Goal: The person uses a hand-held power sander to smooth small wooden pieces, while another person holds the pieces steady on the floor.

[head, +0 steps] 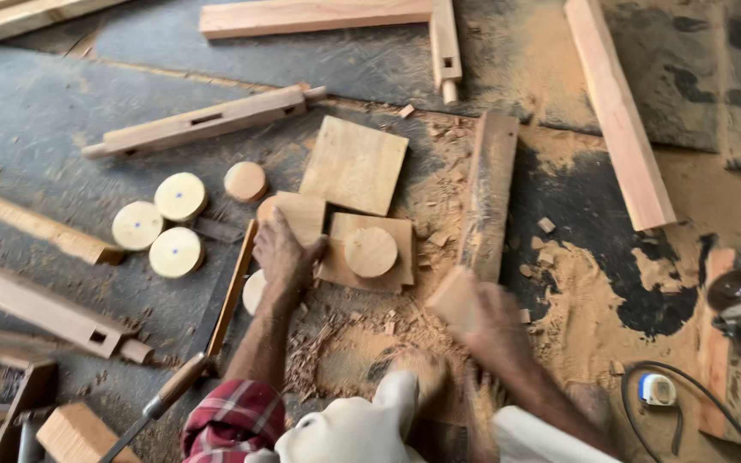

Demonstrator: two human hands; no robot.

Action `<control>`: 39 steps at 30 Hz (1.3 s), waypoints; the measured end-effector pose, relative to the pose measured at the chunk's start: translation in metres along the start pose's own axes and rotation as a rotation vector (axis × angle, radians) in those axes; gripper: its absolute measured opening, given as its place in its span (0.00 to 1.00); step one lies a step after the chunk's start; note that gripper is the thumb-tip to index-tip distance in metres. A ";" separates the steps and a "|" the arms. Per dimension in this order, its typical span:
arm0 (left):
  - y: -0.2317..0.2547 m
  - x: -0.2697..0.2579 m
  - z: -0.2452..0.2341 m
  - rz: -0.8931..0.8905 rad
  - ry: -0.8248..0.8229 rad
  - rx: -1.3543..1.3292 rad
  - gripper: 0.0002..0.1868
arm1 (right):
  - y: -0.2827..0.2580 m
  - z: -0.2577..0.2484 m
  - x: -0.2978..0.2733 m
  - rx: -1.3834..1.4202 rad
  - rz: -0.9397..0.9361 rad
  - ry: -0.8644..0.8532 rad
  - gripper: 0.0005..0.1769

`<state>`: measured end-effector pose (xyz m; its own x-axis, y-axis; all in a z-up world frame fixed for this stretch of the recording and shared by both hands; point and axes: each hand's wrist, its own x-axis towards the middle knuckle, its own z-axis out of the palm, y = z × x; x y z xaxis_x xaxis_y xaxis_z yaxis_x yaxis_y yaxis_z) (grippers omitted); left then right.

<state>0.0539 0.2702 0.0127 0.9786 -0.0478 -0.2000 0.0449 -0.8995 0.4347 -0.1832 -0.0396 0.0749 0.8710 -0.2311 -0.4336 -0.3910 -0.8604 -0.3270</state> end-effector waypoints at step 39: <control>0.272 0.016 0.139 0.744 -0.288 -0.134 0.46 | 0.410 -0.127 -0.061 1.065 0.540 1.015 0.15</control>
<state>0.0536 -0.0356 0.0054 0.6723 -0.7397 -0.0281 -0.5559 -0.5296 0.6407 -0.3589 -0.4359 0.0745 0.2210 -0.9692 -0.1087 -0.3511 0.0250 -0.9360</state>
